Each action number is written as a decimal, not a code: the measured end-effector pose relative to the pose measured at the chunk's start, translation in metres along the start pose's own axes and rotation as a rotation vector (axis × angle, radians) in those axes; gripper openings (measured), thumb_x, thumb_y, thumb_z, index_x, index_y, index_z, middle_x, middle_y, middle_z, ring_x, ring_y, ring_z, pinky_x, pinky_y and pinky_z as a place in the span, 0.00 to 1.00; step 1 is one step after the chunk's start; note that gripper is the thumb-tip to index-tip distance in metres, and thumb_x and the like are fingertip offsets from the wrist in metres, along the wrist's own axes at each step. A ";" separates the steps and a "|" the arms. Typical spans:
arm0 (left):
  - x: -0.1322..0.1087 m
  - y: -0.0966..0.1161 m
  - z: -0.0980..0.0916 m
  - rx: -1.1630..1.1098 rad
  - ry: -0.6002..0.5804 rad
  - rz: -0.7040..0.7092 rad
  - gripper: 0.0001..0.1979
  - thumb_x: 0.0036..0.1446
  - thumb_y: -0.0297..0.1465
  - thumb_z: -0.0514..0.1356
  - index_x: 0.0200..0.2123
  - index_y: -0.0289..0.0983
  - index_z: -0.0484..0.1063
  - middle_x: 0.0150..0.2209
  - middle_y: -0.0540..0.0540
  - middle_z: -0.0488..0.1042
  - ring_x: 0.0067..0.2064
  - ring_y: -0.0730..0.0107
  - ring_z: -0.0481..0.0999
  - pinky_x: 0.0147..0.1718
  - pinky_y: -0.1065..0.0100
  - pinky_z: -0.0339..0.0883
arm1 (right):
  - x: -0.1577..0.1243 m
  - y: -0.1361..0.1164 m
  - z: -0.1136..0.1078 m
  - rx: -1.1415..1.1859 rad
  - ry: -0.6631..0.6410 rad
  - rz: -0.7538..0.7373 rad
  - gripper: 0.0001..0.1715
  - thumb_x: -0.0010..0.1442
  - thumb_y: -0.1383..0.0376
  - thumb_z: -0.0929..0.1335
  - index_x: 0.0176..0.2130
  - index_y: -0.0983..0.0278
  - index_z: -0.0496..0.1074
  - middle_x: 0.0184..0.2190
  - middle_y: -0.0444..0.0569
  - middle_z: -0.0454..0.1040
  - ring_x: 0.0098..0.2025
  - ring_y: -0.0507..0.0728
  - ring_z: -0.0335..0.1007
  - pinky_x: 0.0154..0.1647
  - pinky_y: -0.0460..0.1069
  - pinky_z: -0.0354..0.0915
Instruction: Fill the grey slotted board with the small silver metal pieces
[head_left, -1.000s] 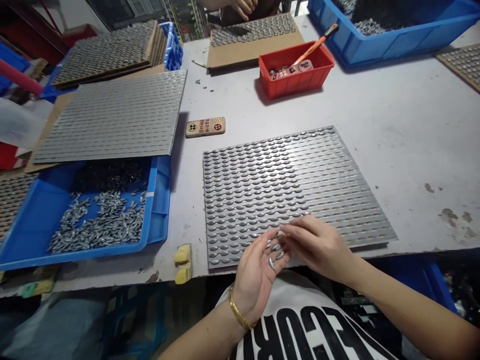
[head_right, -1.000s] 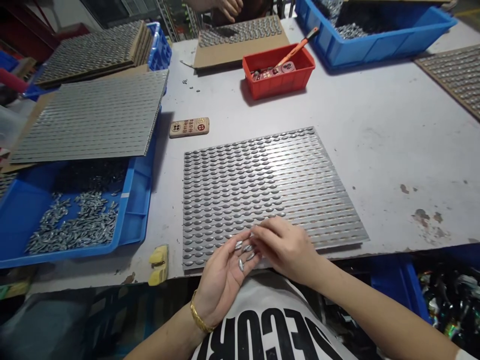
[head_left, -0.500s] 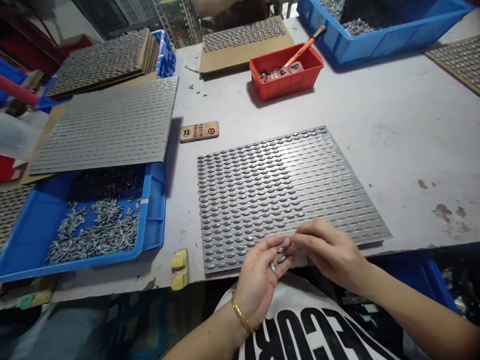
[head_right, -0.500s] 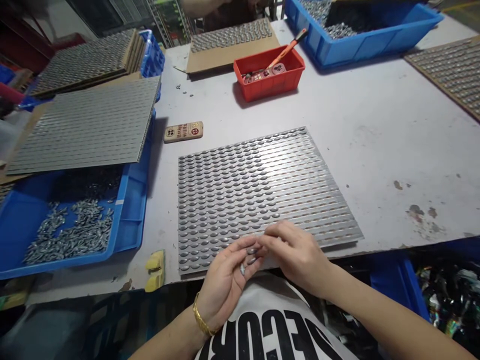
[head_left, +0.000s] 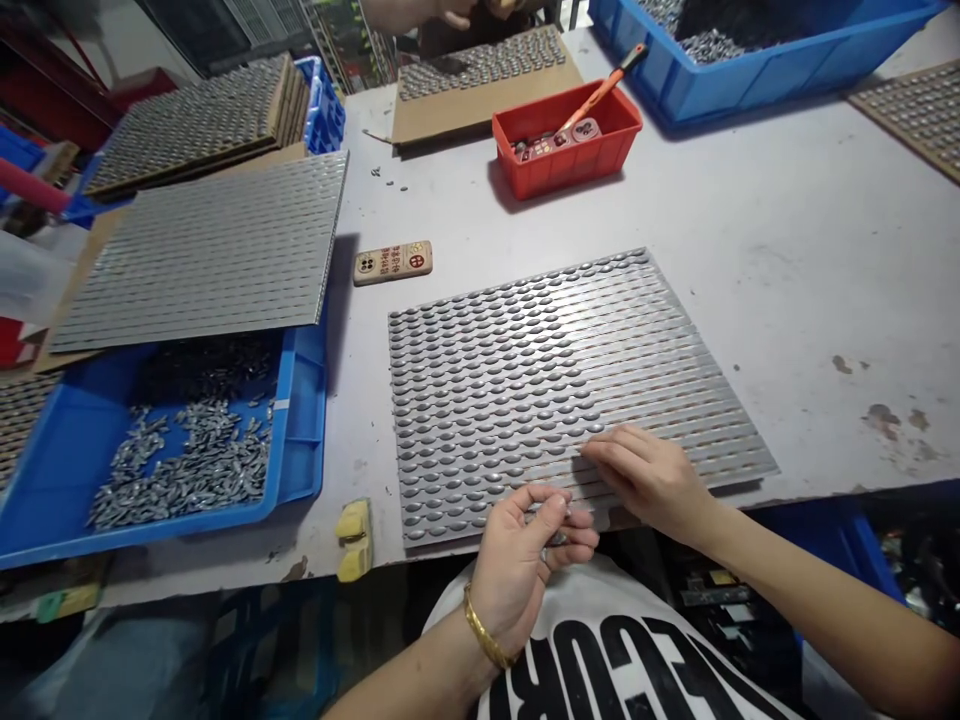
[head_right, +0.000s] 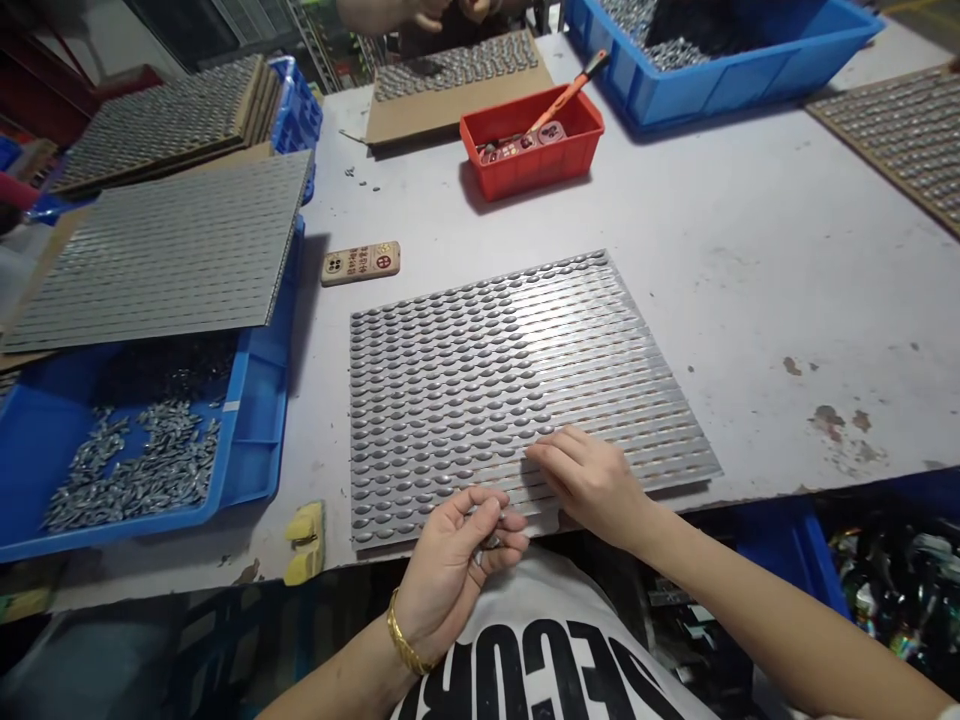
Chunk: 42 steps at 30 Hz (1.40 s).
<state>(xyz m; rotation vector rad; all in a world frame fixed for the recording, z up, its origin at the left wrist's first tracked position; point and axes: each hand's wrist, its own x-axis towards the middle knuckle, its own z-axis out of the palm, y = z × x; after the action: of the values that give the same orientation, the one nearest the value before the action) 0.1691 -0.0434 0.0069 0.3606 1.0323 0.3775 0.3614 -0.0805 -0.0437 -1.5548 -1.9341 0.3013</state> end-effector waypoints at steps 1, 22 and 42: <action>0.000 -0.001 0.000 0.011 0.005 0.004 0.15 0.50 0.39 0.66 0.35 0.34 0.70 0.27 0.44 0.76 0.26 0.72 0.75 0.27 0.72 0.67 | -0.001 0.002 0.002 -0.033 -0.011 -0.022 0.16 0.62 0.74 0.61 0.47 0.62 0.70 0.38 0.51 0.76 0.39 0.56 0.70 0.41 0.52 0.69; 0.004 -0.007 -0.002 0.026 0.015 0.015 0.18 0.47 0.43 0.67 0.30 0.33 0.70 0.21 0.53 0.64 0.20 0.83 0.58 0.18 0.76 0.45 | 0.007 -0.007 0.007 -0.085 0.039 0.183 0.08 0.64 0.65 0.64 0.38 0.62 0.72 0.30 0.48 0.72 0.33 0.54 0.69 0.35 0.48 0.63; 0.003 -0.003 -0.002 -0.030 0.004 0.050 0.14 0.48 0.37 0.67 0.32 0.31 0.74 0.23 0.50 0.67 0.24 0.81 0.63 0.22 0.76 0.53 | 0.016 -0.014 0.009 -0.306 -0.026 0.242 0.12 0.65 0.63 0.62 0.32 0.63 0.70 0.27 0.46 0.69 0.29 0.52 0.66 0.28 0.46 0.55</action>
<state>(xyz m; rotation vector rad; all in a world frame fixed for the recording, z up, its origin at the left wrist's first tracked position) 0.1695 -0.0445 0.0025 0.3590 1.0219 0.4383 0.3430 -0.0675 -0.0384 -1.9989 -1.8783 0.1285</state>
